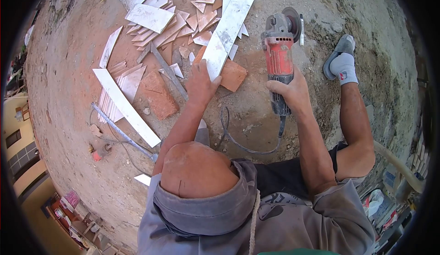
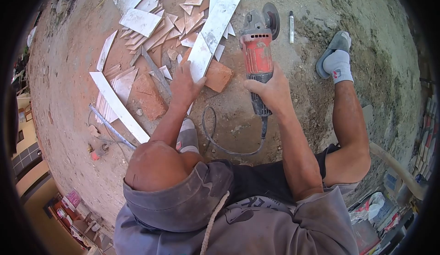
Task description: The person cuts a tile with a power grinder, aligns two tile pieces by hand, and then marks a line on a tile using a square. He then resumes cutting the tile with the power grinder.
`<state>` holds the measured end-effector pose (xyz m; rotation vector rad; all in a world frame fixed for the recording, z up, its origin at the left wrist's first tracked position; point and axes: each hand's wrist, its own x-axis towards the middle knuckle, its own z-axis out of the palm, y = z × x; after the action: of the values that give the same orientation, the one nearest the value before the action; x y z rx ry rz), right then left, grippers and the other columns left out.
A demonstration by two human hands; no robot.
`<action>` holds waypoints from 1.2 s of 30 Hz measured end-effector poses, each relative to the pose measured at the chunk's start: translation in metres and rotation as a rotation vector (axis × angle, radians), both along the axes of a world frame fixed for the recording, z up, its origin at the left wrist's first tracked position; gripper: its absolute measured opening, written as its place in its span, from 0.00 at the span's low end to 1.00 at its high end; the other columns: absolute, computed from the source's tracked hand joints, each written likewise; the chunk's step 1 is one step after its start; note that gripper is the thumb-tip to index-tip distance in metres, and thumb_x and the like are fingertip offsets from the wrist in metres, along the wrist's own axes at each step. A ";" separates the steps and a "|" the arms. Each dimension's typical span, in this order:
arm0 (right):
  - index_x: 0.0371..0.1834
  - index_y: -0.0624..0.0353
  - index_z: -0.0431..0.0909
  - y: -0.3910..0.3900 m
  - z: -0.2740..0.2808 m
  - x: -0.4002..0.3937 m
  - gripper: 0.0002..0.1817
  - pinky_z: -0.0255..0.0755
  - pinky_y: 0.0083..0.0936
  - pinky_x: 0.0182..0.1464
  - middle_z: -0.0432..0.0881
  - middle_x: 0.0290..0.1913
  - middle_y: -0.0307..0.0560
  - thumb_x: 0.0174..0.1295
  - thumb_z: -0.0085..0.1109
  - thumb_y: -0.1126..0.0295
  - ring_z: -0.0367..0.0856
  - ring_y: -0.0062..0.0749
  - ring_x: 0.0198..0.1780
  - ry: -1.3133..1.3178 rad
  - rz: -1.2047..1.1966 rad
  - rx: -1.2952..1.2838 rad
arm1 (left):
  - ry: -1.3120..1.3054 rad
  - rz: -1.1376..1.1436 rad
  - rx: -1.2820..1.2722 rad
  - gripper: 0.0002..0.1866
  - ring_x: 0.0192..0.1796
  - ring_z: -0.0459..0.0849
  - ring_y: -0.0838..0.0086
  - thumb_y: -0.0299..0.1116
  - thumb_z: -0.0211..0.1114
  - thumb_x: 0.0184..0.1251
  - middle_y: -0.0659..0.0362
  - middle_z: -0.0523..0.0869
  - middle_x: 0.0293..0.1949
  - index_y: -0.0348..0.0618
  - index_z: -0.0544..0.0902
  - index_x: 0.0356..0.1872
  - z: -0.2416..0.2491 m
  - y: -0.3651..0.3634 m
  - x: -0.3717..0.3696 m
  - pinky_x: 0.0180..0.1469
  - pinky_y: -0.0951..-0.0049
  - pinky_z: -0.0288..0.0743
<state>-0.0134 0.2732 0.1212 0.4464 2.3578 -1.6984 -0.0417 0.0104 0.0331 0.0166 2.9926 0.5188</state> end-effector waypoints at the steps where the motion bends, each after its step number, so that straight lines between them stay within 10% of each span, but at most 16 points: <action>1: 0.50 0.63 0.75 -0.001 -0.001 -0.001 0.31 0.72 0.24 0.40 0.79 0.34 0.39 0.42 0.73 0.62 0.78 0.23 0.33 -0.002 0.009 0.000 | 0.024 -0.008 0.020 0.38 0.55 0.79 0.51 0.46 0.76 0.53 0.47 0.76 0.53 0.43 0.68 0.62 0.000 -0.002 0.001 0.52 0.53 0.77; 9: 0.50 0.64 0.76 -0.013 0.011 -0.001 0.29 0.73 0.23 0.38 0.80 0.34 0.39 0.44 0.73 0.62 0.79 0.23 0.32 0.013 0.015 -0.045 | 0.021 0.426 0.491 0.22 0.51 0.86 0.54 0.43 0.66 0.67 0.42 0.86 0.48 0.35 0.82 0.53 -0.007 -0.065 0.018 0.53 0.61 0.78; 18: 0.50 0.63 0.75 -0.025 0.012 -0.003 0.27 0.74 0.21 0.35 0.80 0.34 0.40 0.47 0.71 0.65 0.79 0.22 0.30 -0.022 -0.006 -0.085 | -0.261 0.448 0.836 0.34 0.51 0.87 0.58 0.45 0.72 0.62 0.43 0.86 0.51 0.30 0.76 0.62 -0.009 -0.071 0.077 0.56 0.62 0.78; 23: 0.51 0.64 0.75 -0.037 0.013 -0.002 0.27 0.74 0.21 0.34 0.80 0.34 0.40 0.47 0.70 0.66 0.79 0.22 0.29 -0.028 -0.009 -0.065 | -0.033 0.205 0.276 0.52 0.57 0.82 0.51 0.52 0.80 0.47 0.40 0.81 0.56 0.35 0.64 0.70 -0.013 -0.066 0.086 0.58 0.57 0.75; 32: 0.48 0.64 0.76 -0.050 0.019 0.009 0.26 0.74 0.23 0.35 0.81 0.32 0.40 0.45 0.72 0.64 0.79 0.23 0.30 -0.030 0.040 -0.003 | -0.181 0.142 0.319 0.51 0.40 0.87 0.45 0.46 0.75 0.53 0.42 0.87 0.36 0.43 0.55 0.74 -0.010 -0.062 0.095 0.41 0.53 0.79; 36: 0.49 0.63 0.75 -0.047 0.014 0.013 0.25 0.71 0.20 0.32 0.79 0.32 0.37 0.48 0.69 0.67 0.77 0.20 0.28 -0.023 0.076 0.006 | -0.260 0.077 0.210 0.50 0.40 0.87 0.46 0.42 0.71 0.58 0.42 0.86 0.42 0.39 0.50 0.76 0.001 -0.057 0.097 0.41 0.51 0.80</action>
<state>-0.0005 0.2260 0.1352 0.3709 2.3338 -1.6440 0.0551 -0.0468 0.0336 -0.1394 2.6828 0.7766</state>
